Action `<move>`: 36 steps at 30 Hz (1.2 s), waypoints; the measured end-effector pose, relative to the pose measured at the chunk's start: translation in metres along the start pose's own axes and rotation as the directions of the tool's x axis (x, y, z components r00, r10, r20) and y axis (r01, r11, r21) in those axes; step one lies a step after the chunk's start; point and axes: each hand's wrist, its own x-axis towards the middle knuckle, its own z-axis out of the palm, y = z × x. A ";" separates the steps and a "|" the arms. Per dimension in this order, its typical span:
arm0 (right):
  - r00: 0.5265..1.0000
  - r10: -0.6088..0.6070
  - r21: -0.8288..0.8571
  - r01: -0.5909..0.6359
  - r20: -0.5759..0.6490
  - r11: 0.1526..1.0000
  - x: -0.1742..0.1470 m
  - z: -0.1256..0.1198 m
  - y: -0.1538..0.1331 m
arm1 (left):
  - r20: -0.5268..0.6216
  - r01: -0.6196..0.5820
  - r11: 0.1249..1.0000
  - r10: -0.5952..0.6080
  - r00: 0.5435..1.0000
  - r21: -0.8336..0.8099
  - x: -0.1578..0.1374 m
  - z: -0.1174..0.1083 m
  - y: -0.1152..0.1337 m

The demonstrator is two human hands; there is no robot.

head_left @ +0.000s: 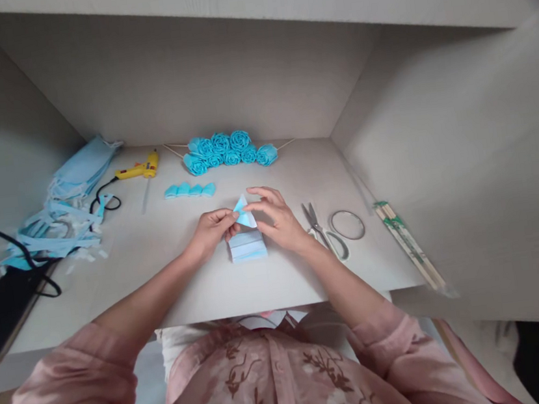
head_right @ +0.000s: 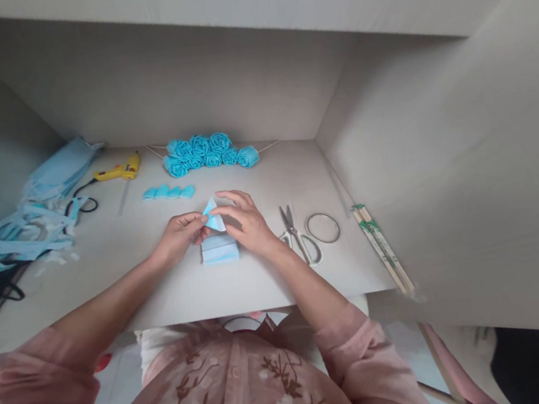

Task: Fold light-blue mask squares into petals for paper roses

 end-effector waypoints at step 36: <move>0.891 0.415 0.600 -0.436 0.184 0.671 -0.003 0.018 0.009 | 0.051 -0.195 0.948 0.188 0.981 0.250 -0.002 0.005 -0.003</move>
